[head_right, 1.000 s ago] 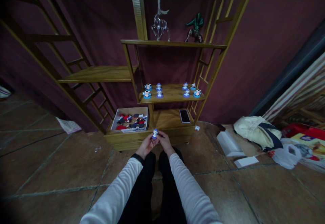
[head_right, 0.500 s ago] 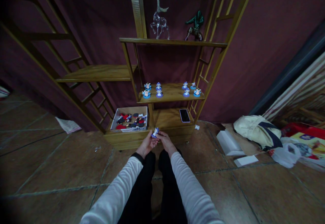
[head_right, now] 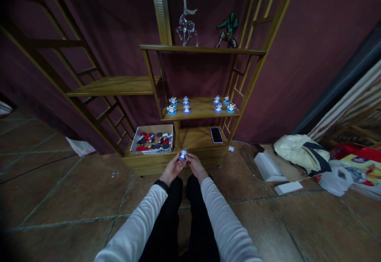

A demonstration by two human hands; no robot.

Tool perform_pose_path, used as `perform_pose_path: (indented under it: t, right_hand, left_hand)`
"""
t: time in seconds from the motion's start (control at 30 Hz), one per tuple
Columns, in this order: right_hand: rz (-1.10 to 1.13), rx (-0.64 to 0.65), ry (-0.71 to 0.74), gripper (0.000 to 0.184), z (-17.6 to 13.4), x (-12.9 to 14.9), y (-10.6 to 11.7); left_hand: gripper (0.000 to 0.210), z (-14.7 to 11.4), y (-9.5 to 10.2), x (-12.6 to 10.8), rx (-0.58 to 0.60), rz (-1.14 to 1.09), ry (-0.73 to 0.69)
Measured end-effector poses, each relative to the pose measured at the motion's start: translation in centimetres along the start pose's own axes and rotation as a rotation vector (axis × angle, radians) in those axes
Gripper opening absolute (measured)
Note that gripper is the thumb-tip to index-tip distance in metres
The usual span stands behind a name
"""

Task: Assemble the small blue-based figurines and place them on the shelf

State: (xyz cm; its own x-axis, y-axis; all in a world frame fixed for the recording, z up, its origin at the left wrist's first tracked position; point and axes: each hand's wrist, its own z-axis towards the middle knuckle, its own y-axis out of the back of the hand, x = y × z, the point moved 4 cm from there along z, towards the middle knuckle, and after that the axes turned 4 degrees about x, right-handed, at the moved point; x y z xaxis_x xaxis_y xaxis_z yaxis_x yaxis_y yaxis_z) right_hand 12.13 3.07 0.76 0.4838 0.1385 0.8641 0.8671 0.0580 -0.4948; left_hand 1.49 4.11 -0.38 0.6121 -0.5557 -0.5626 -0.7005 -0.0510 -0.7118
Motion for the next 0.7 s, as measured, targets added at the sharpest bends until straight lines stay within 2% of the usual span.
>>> perform_pose_path:
  t: [0.2, 0.47, 0.7]
  right_hand:
    - [0.033, -0.006, -0.004, 0.036, -0.17, -0.06, 0.27]
    - [-0.032, 0.021, 0.041, 0.043, 0.0, -0.6, -0.14]
    - [-0.033, 0.009, 0.046, 0.04, 0.17, -0.81, 0.16]
  left_hand:
    - [0.024, -0.02, 0.52, -0.43, -0.022, -0.073, -0.084]
    - [0.013, 0.14, 0.82, -0.37, -0.01, -0.055, -0.163]
    - [0.015, 0.12, 0.9, -0.36, -0.014, -0.061, -0.146]
